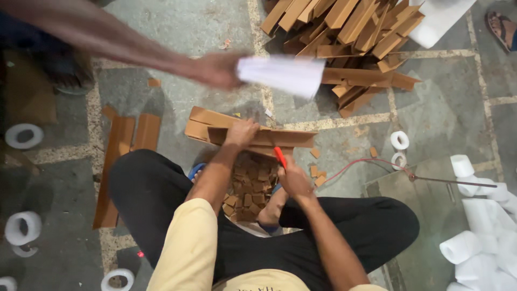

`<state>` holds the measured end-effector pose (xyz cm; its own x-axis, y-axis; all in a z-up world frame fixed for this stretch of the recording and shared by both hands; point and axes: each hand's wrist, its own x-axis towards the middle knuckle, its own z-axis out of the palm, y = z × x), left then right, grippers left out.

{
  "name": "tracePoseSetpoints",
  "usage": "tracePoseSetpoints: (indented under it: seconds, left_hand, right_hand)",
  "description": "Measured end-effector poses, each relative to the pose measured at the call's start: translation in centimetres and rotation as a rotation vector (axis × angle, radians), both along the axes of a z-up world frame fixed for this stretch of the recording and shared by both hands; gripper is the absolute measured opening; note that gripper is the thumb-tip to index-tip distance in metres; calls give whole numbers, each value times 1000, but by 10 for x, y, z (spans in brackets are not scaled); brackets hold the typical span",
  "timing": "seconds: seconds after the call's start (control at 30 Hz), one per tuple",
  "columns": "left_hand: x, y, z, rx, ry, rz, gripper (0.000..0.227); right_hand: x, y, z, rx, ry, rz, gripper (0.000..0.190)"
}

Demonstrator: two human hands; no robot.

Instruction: The person sits on the floor and uses a red utility knife to cut long strips of brown cardboard. They repeatedly cut the cardboard into smaller pieces and place them into a pile. Another person occasionally hands them white paper rolls.

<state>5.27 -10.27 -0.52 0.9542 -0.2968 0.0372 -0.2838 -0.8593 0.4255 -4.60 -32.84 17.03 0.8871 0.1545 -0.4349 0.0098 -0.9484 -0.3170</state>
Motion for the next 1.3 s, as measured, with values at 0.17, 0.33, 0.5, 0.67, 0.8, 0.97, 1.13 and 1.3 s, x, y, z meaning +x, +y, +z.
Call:
tracePoseSetpoints:
  seconds: [0.17,0.33,0.5,0.67,0.8,0.97,1.13,1.3]
  left_hand:
    - [-14,-3,23,-30,-217,27,9]
    - [-1,-5,27,7,-258,44,12]
    - [-5,-3,22,-25,27,43,17]
    - [-5,-7,10,-57,-77,69,17]
    - [4,-14,-12,41,-44,109,17]
    - [4,-18,-13,98,-110,76,17]
    - [-1,-6,26,31,92,107,20]
    - [-3,-15,12,15,31,107,19]
  right_hand:
    - [8,37,-34,218,-247,-143,49]
    - [4,55,-65,110,-146,-182,48]
    - [-5,53,-85,67,-159,-127,47]
    - [-7,56,-81,61,-146,-124,43]
    - [-8,63,-72,87,-136,-163,43]
    - [-7,65,-67,14,-119,-133,42]
    - [-7,68,-64,49,-104,-140,46]
    - [-8,71,-62,8,-82,-140,43]
